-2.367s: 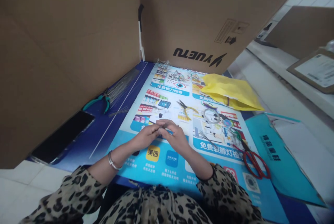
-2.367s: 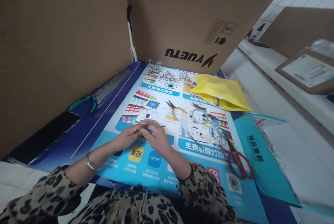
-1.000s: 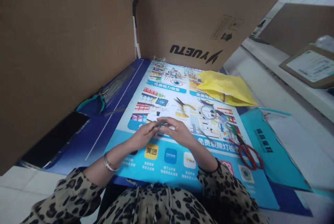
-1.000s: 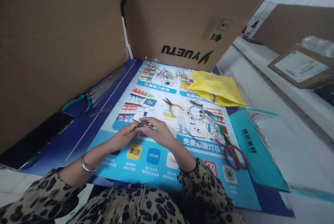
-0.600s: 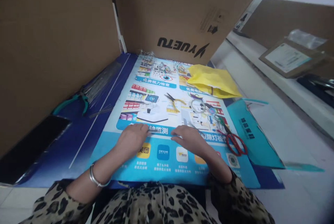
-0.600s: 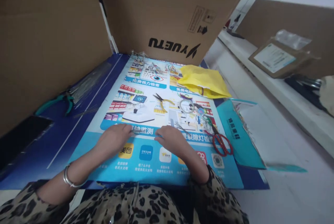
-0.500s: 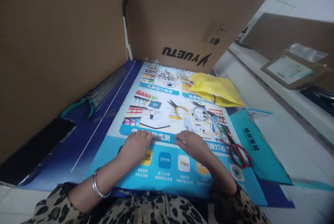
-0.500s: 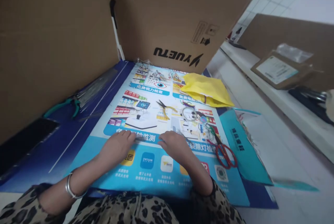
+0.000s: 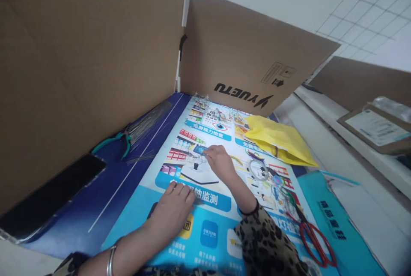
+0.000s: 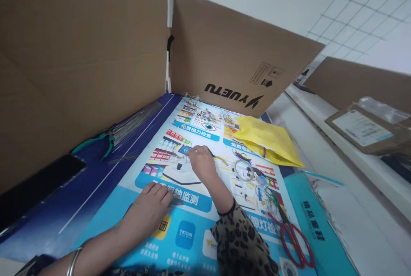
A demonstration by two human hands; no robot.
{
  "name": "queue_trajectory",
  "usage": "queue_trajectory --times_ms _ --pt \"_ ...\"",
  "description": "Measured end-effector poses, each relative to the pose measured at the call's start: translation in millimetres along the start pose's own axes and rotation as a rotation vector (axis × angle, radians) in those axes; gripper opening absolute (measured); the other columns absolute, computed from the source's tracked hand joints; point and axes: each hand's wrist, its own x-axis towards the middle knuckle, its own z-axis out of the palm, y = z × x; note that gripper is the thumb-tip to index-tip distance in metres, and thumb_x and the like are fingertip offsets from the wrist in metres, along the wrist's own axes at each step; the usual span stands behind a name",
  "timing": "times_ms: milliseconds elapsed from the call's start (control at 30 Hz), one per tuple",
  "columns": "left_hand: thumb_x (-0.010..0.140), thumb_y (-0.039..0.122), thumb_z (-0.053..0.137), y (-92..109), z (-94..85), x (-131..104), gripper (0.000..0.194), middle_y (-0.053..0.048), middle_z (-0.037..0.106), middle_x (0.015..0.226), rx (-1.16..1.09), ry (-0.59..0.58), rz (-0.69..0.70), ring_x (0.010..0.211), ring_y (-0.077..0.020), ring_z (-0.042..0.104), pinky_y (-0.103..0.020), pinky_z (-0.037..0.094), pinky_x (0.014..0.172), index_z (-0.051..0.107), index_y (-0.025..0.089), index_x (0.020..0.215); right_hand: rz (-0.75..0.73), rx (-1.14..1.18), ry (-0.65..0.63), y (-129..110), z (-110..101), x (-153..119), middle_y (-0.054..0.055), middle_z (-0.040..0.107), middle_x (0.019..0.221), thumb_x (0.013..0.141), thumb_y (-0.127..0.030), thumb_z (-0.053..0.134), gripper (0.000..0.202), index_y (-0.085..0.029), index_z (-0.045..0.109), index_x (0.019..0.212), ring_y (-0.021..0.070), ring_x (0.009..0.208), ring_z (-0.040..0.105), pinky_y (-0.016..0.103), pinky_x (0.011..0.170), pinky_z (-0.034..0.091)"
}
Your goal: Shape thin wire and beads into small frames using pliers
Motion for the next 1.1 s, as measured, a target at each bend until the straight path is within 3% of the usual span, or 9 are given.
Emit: queue_trajectory --times_ms 233,467,900,1000,1100 --pt "0.081 0.032 0.06 -2 -0.5 3 0.023 -0.008 0.058 0.094 -0.074 -0.034 -0.038 0.091 -0.0272 0.052 -0.047 0.039 0.087 0.058 0.018 0.098 -0.037 -0.038 -0.032 10 17 35 0.005 0.059 0.115 0.091 -0.033 0.041 0.03 -0.029 0.065 0.108 0.02 0.105 0.045 0.032 0.091 0.034" --pt "0.081 0.032 0.06 -5 2.6 3 0.022 -0.008 0.059 0.095 -0.123 -0.051 -0.042 0.092 -0.0268 0.053 -0.048 0.039 0.089 0.059 0.018 0.099 0.004 -0.11 -0.081 37 12 56 0.006 0.062 0.101 0.092 -0.029 0.038 0.031 -0.025 0.066 0.104 0.0173 0.099 0.048 0.03 0.09 0.031" --pt "0.081 0.035 0.059 -7 0.4 3 0.027 -0.009 0.059 0.1 -0.158 -0.074 -0.044 0.096 -0.0288 0.052 -0.049 0.038 0.09 0.059 0.018 0.103 0.226 -0.259 -0.113 91 2 87 0.01 0.063 0.102 0.087 -0.025 0.042 0.029 -0.023 0.065 0.105 0.022 0.101 0.049 0.033 0.084 0.036" --pt "0.08 0.035 0.061 -8 5.3 3 0.029 -0.009 0.059 0.1 -0.153 -0.065 -0.034 0.096 -0.0291 0.052 -0.049 0.037 0.09 0.059 0.018 0.102 0.227 -0.264 -0.086 92 -3 90 0.012 0.064 0.101 0.086 -0.022 0.043 0.029 -0.019 0.065 0.105 0.0232 0.101 0.049 0.034 0.085 0.036" --pt "0.079 0.028 0.061 -8 10.2 3 0.021 -0.009 0.059 0.097 -0.156 -0.058 0.0 0.095 -0.0277 0.052 -0.047 0.037 0.09 0.059 0.018 0.098 0.152 -0.237 -0.045 73 -3 100 0.013 0.062 0.106 0.089 -0.021 0.037 0.033 -0.016 0.064 0.107 0.0222 0.103 0.048 0.034 0.089 0.034"
